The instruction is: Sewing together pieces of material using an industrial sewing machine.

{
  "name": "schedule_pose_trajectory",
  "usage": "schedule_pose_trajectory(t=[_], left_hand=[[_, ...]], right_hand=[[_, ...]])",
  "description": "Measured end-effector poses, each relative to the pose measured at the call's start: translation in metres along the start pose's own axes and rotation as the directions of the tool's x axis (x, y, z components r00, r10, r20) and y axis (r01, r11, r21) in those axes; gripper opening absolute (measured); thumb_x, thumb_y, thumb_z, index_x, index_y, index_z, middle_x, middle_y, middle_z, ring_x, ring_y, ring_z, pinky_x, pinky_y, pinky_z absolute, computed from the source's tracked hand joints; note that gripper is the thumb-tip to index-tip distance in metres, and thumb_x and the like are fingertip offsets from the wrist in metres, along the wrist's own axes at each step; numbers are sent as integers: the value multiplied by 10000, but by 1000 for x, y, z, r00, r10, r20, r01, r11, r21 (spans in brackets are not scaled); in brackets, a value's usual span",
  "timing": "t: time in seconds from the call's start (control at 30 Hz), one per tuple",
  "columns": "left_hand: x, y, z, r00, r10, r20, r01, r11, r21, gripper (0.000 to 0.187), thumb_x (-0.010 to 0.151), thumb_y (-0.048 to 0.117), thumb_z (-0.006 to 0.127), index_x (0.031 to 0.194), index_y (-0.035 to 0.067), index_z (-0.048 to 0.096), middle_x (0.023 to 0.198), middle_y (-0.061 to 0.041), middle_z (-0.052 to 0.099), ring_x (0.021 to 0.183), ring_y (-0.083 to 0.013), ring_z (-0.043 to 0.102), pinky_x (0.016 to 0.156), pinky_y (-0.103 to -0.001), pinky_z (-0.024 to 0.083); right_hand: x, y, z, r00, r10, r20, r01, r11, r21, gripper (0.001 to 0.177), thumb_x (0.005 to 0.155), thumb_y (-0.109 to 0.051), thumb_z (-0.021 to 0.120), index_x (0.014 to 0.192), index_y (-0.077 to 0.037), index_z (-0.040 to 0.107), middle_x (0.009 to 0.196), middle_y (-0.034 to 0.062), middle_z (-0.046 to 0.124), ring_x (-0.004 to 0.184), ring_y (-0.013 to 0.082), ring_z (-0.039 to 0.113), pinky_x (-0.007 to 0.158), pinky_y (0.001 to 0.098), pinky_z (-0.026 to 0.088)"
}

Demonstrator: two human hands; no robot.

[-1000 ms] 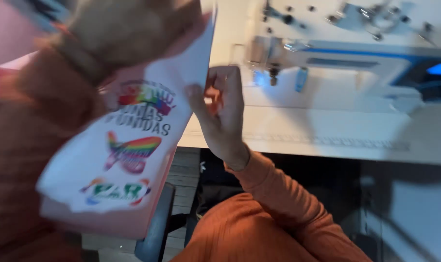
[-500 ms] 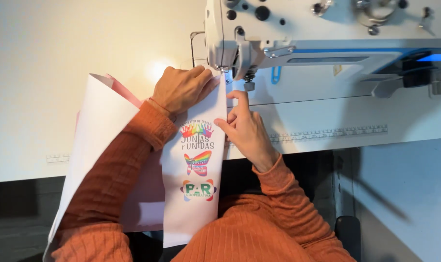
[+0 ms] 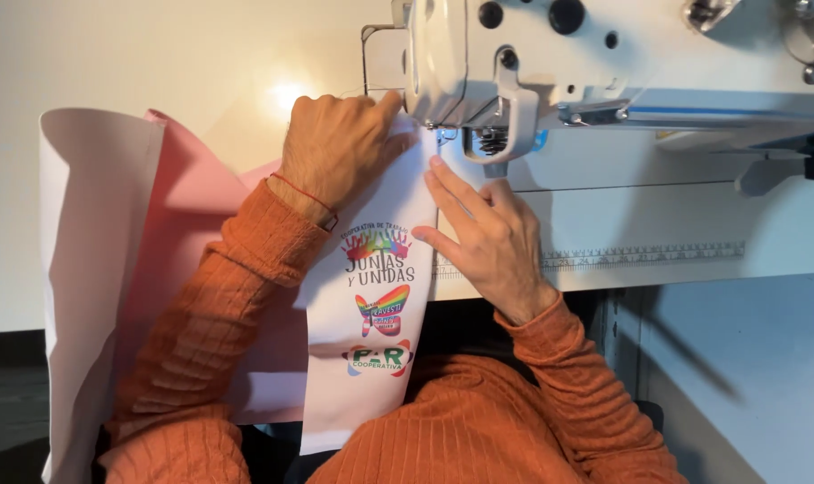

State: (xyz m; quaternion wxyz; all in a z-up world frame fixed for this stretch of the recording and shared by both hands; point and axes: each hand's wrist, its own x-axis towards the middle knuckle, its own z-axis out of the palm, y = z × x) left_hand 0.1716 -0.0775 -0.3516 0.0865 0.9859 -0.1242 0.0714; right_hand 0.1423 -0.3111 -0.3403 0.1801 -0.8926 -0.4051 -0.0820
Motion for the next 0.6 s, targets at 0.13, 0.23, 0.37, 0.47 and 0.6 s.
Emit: schedule_pose_trajectory(t=[0.13, 0.23, 0.37, 0.47, 0.6], left_hand=[[-3, 0, 13, 978, 92, -186, -96, 995, -10, 290, 995, 340, 727, 915, 79, 626, 877, -47, 630, 783, -214, 662, 530, -353, 507], [-2, 10, 3, 964, 142, -224, -151, 988, -22, 358, 904, 392, 735, 898, 54, 617, 928, -58, 602, 846, -221, 632, 626, -370, 545], [-2, 3, 21, 967, 139, -213, -157, 985, -69, 328, 978, 387, 722, 892, 87, 620, 902, -40, 611, 801, -209, 648, 635, -377, 545], [0, 2, 19, 988, 75, -135, -95, 984, -148, 353, 1025, 396, 719, 882, 83, 642, 855, -53, 624, 723, -218, 665, 532, -382, 502], [-2, 0, 13, 993, 19, -113, -35, 990, -136, 288, 988, 378, 718, 976, 95, 668, 798, -48, 636, 628, -231, 659, 479, -394, 479]], right_hand=[[-1, 4, 6, 1000, 6, 13, -6, 1000, -9, 615, 836, -422, 832, 1310, -50, 705, 1463, -19, 598, 816, 210, 496, 794, 353, 453], [-3, 6, 10, 998, 38, 43, -38, 999, -5, 603, 843, -434, 821, 1306, -69, 700, 1490, -29, 567, 837, 216, 507, 830, 375, 426], [0, 11, 9, 996, 54, 78, -54, 999, -1, 612, 859, -453, 796, 1329, -79, 678, 1544, -17, 509, 849, 222, 522, 835, 404, 416], [4, 15, 10, 987, 56, 153, -56, 998, -6, 621, 882, -465, 766, 1348, -69, 656, 1589, 20, 459, 830, 226, 530, 813, 430, 408], [4, 12, 20, 983, 19, 180, -8, 998, -62, 628, 909, -488, 732, 1369, -71, 640, 1611, 21, 421, 875, 251, 543, 827, 440, 418]])
